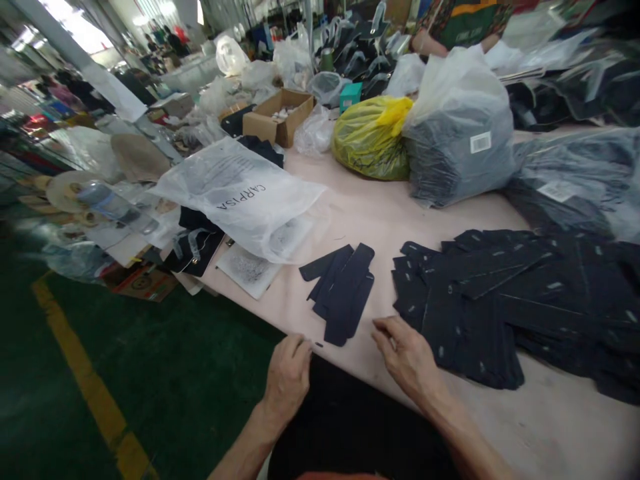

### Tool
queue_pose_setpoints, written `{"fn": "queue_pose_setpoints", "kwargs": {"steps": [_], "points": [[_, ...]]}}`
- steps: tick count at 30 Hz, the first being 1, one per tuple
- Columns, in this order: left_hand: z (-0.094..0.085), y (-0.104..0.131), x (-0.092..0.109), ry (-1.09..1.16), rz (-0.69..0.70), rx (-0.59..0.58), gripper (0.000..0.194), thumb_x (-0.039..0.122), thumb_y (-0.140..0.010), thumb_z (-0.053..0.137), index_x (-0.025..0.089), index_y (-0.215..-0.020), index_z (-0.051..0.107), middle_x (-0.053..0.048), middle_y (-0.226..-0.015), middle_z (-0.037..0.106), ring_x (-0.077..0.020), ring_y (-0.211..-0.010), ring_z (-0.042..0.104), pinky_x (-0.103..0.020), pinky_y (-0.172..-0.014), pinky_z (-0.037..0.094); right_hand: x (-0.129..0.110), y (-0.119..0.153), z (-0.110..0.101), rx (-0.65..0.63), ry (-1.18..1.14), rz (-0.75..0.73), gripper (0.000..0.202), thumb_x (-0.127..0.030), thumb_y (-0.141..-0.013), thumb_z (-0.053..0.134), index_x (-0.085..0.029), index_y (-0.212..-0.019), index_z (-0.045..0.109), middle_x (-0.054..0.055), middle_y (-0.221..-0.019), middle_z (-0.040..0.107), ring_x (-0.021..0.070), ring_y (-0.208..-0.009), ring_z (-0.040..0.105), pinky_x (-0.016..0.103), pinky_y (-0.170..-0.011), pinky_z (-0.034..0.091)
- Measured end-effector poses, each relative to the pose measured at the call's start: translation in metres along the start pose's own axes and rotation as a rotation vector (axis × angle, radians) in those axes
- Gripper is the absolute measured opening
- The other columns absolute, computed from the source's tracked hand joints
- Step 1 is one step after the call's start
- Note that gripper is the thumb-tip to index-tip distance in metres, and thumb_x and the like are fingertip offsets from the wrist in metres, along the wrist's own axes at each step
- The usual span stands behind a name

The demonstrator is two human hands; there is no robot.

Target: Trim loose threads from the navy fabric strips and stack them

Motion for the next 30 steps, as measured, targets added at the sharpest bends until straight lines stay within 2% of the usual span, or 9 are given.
{"fn": "queue_pose_setpoints", "kwargs": {"steps": [3, 5, 7, 10, 15, 19, 22, 27, 30], "points": [[0.013, -0.006, 0.023, 0.021, 0.11, -0.065, 0.025, 0.012, -0.091, 0.046, 0.019, -0.111, 0.06, -0.01, -0.109, 0.061, -0.0234, -0.103, 0.055, -0.04, -0.089, 0.048, -0.01, 0.005, 0.026, -0.115, -0.026, -0.012, 0.023, -0.025, -0.09, 0.044, -0.019, -0.099, 0.064, 0.008, -0.096, 0.067, 0.0227, -0.09, 0.063, 0.035, -0.083, 0.046], [0.019, -0.005, 0.023, 0.012, 0.158, -0.071, 0.025, 0.009, -0.091, 0.044, 0.017, -0.107, 0.06, -0.01, -0.102, 0.061, -0.0234, -0.099, 0.056, -0.04, -0.086, 0.049, -0.013, 0.005, 0.031, -0.127, -0.036, -0.032, 0.023, -0.025, -0.091, 0.043, -0.019, -0.099, 0.064, 0.008, -0.095, 0.067, 0.0232, -0.09, 0.063, 0.036, -0.082, 0.045], [0.024, -0.002, 0.01, 0.016, 0.223, -0.056, 0.025, 0.007, -0.09, 0.04, 0.017, -0.099, 0.061, -0.009, -0.093, 0.061, -0.0219, -0.09, 0.057, -0.038, -0.08, 0.049, -0.013, 0.003, 0.031, -0.127, -0.045, -0.042, 0.024, -0.027, -0.091, 0.042, -0.02, -0.099, 0.063, 0.008, -0.094, 0.067, 0.0241, -0.089, 0.063, 0.038, -0.08, 0.046], [0.024, 0.004, -0.028, -0.001, 0.241, -0.009, 0.028, 0.006, -0.089, 0.038, 0.018, -0.095, 0.062, -0.008, -0.088, 0.061, -0.0206, -0.082, 0.058, -0.036, -0.074, 0.051, -0.007, -0.001, 0.03, -0.128, -0.064, -0.043, 0.025, -0.033, -0.092, 0.042, -0.021, -0.099, 0.063, 0.009, -0.095, 0.067, 0.0256, -0.088, 0.065, 0.04, -0.08, 0.047], [0.0, 0.015, -0.112, -0.126, -0.196, 0.131, 0.04, -0.001, -0.081, 0.035, 0.019, -0.105, 0.061, -0.009, -0.09, 0.065, -0.0211, -0.079, 0.065, -0.033, -0.069, 0.055, 0.006, -0.009, 0.039, -0.092, -0.069, -0.052, 0.024, -0.038, -0.091, 0.043, -0.026, -0.096, 0.063, 0.009, -0.095, 0.068, 0.0275, -0.088, 0.066, 0.042, -0.081, 0.048], [-0.021, 0.015, -0.143, -0.094, -0.409, 0.218, 0.047, -0.004, -0.075, 0.035, 0.016, -0.108, 0.061, -0.011, -0.121, 0.063, -0.0216, -0.106, 0.065, -0.035, -0.087, 0.056, 0.001, -0.017, 0.048, -0.103, -0.029, -0.041, 0.026, -0.036, -0.09, 0.043, -0.022, -0.098, 0.064, 0.009, -0.096, 0.068, 0.0275, -0.089, 0.066, 0.042, -0.082, 0.049], [-0.027, 0.002, -0.134, 0.057, -0.424, 0.276, 0.033, 0.005, -0.082, 0.04, 0.017, -0.098, 0.065, -0.009, -0.114, 0.067, -0.0208, -0.106, 0.065, -0.036, -0.094, 0.053, -0.009, -0.027, 0.049, -0.089, 0.024, 0.002, 0.028, -0.033, -0.09, 0.044, -0.019, -0.103, 0.063, 0.009, -0.1, 0.068, 0.0264, -0.091, 0.065, 0.039, -0.082, 0.048], [-0.022, -0.042, -0.084, 0.198, -0.33, 0.273, 0.015, 0.023, -0.089, 0.05, 0.019, -0.085, 0.064, -0.005, -0.084, 0.068, -0.0182, -0.08, 0.066, -0.031, -0.078, 0.055, -0.019, -0.047, 0.044, -0.078, 0.106, 0.182, 0.031, -0.033, -0.089, 0.048, -0.015, -0.111, 0.06, 0.012, -0.105, 0.067, 0.0263, -0.093, 0.065, 0.035, -0.079, 0.046], [-0.018, -0.071, -0.052, 0.257, -0.236, 0.303, 0.017, 0.015, -0.089, 0.047, 0.019, -0.092, 0.064, -0.007, -0.097, 0.067, -0.0191, -0.091, 0.066, -0.033, -0.084, 0.054, -0.026, -0.055, 0.041, -0.093, 0.113, 0.257, 0.03, -0.034, -0.087, 0.052, -0.016, -0.11, 0.06, 0.011, -0.102, 0.068, 0.0259, -0.093, 0.066, 0.033, -0.076, 0.044]]}}
Point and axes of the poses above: each hand's wrist, its own y-axis away from the middle knuckle, its own z-axis out of the palm, x = y × z, the point moved 1 cm from there along -y, towards the middle knuckle
